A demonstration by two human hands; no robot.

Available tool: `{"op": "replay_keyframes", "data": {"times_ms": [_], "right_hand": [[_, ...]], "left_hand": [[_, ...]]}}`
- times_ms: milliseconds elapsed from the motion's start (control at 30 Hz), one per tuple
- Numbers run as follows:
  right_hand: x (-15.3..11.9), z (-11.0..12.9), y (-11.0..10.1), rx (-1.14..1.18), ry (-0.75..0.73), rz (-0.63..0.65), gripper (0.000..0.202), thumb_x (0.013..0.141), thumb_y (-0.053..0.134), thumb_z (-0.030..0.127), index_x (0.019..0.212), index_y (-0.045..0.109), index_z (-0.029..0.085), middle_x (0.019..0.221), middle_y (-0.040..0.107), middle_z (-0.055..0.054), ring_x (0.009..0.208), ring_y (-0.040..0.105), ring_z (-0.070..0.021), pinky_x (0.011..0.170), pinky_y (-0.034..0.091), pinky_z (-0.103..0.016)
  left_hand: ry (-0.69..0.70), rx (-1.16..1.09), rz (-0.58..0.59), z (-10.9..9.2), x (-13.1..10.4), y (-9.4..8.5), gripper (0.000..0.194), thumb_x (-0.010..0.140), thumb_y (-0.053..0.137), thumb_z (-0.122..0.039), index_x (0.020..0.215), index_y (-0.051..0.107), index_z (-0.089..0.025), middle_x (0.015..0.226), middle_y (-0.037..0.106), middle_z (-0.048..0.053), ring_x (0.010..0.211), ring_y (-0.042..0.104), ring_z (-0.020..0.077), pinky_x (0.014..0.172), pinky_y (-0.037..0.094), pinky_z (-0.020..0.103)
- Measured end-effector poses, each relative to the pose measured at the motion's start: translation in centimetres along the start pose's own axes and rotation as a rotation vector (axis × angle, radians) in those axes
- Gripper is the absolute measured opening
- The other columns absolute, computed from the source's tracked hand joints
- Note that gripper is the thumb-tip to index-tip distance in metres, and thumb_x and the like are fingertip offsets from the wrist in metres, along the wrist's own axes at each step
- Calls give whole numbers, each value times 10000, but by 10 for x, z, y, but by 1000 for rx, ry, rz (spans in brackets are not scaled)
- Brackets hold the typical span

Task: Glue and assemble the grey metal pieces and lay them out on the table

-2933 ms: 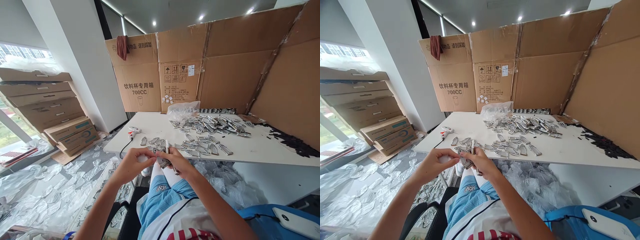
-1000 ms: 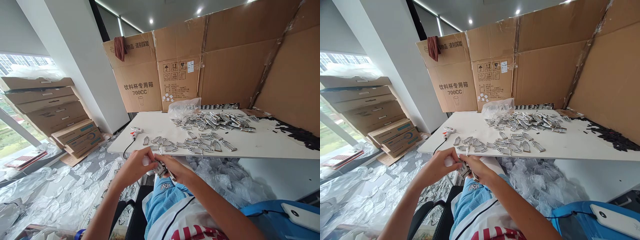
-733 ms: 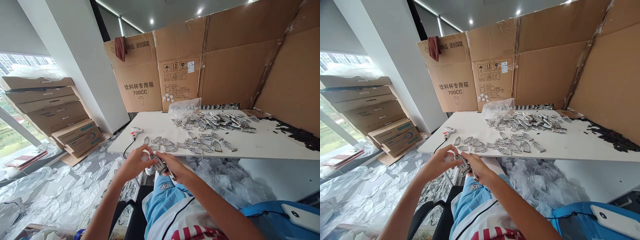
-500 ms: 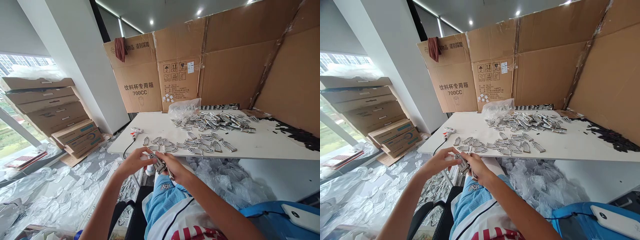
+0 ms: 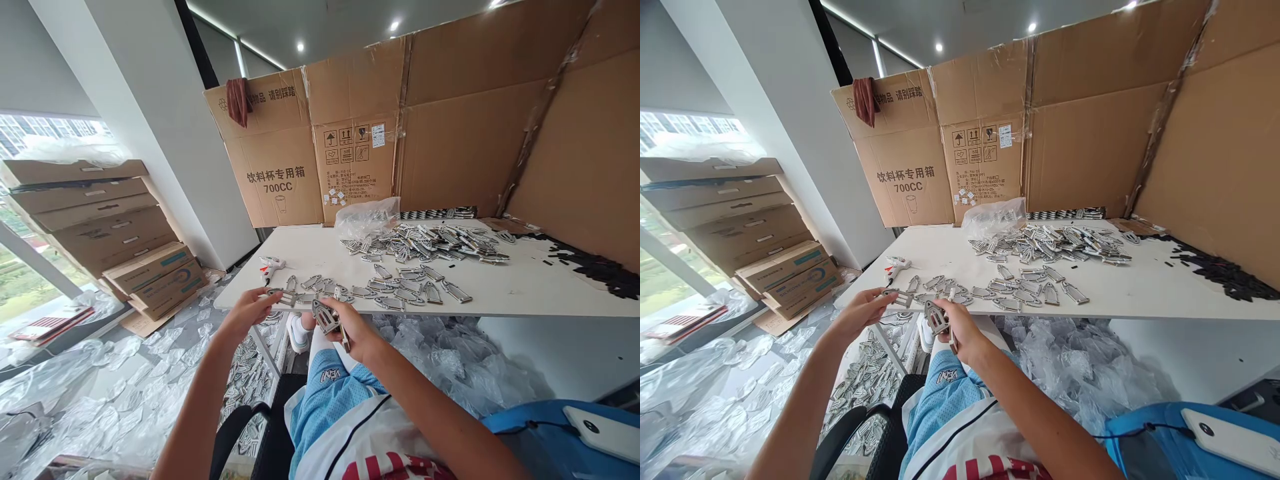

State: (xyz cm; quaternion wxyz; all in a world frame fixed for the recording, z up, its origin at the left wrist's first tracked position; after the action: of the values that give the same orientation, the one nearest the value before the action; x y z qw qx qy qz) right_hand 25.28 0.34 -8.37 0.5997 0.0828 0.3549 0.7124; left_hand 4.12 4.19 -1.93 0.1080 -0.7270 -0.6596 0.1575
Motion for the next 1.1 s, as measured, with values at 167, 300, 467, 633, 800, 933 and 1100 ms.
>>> {"op": "replay_keyframes", "data": {"times_ms": [167, 300, 467, 633, 800, 933, 1100], "right_hand": [[4, 0, 3, 20, -15, 90, 295, 843, 762, 393, 779, 558, 189, 654, 583, 3, 502, 375, -68, 380, 183, -171], [8, -5, 1, 20, 0, 100, 277, 868, 745, 390, 803, 569, 186, 671, 606, -19, 512, 394, -77, 374, 197, -170], [9, -6, 2, 27, 1, 106, 291, 869, 761, 389, 790, 562, 192, 668, 595, -13, 499, 371, -72, 366, 201, -170], [5, -2, 2, 29, -19, 81, 294, 848, 778, 377, 775, 564, 190, 656, 590, -5, 490, 353, -65, 367, 203, -168], [6, -3, 2, 40, -15, 94, 296, 828, 779, 389, 787, 571, 182, 654, 581, 4, 489, 354, -62, 372, 191, -173], [8, -5, 3, 37, -10, 97, 284, 825, 774, 394, 808, 587, 181, 658, 583, 9, 492, 358, -64, 377, 179, -177], [6, -2, 0, -16, -7, 49, 327, 807, 807, 442, 806, 584, 203, 660, 604, 12, 494, 421, -78, 394, 217, -194]], "left_hand": [[-19, 245, -307, 30, 18, -35, 522, 745, 814, -661, 845, 688, -164, 549, 564, -29, 509, 388, 119, 543, 260, 272], [-26, 310, -401, 42, 27, -38, 499, 704, 822, -656, 787, 686, -183, 494, 598, 6, 516, 476, 188, 570, 291, 306], [10, 231, -483, 41, 28, -34, 454, 642, 894, -529, 913, 744, -198, 444, 570, -7, 700, 625, 298, 676, 367, 333], [15, -41, -439, 38, 25, -24, 376, 752, 859, -491, 919, 688, -200, 486, 510, -63, 493, 458, 146, 530, 302, 256], [-96, -443, -135, 27, 21, 13, 387, 919, 742, -508, 808, 538, -199, 539, 327, -119, 379, 187, 39, 368, 146, 191], [-188, -689, 52, 13, 7, 50, 322, 1002, 624, -380, 781, 464, -209, 559, 273, -120, 361, 162, 31, 324, 151, 158], [-277, -871, 152, 10, -5, 80, 156, 897, 559, -192, 780, 456, -198, 604, 369, -85, 349, 219, 24, 300, 176, 140]]}}
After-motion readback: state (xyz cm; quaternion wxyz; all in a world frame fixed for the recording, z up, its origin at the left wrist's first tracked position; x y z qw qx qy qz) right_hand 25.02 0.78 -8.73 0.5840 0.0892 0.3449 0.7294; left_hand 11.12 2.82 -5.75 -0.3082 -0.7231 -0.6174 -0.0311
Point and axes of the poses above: each hand's wrist, its own x-axis towards the middle knuckle, its own y-axis out of the palm, z = x × y, the point moved 8 cm from there along x, towards the middle knuckle
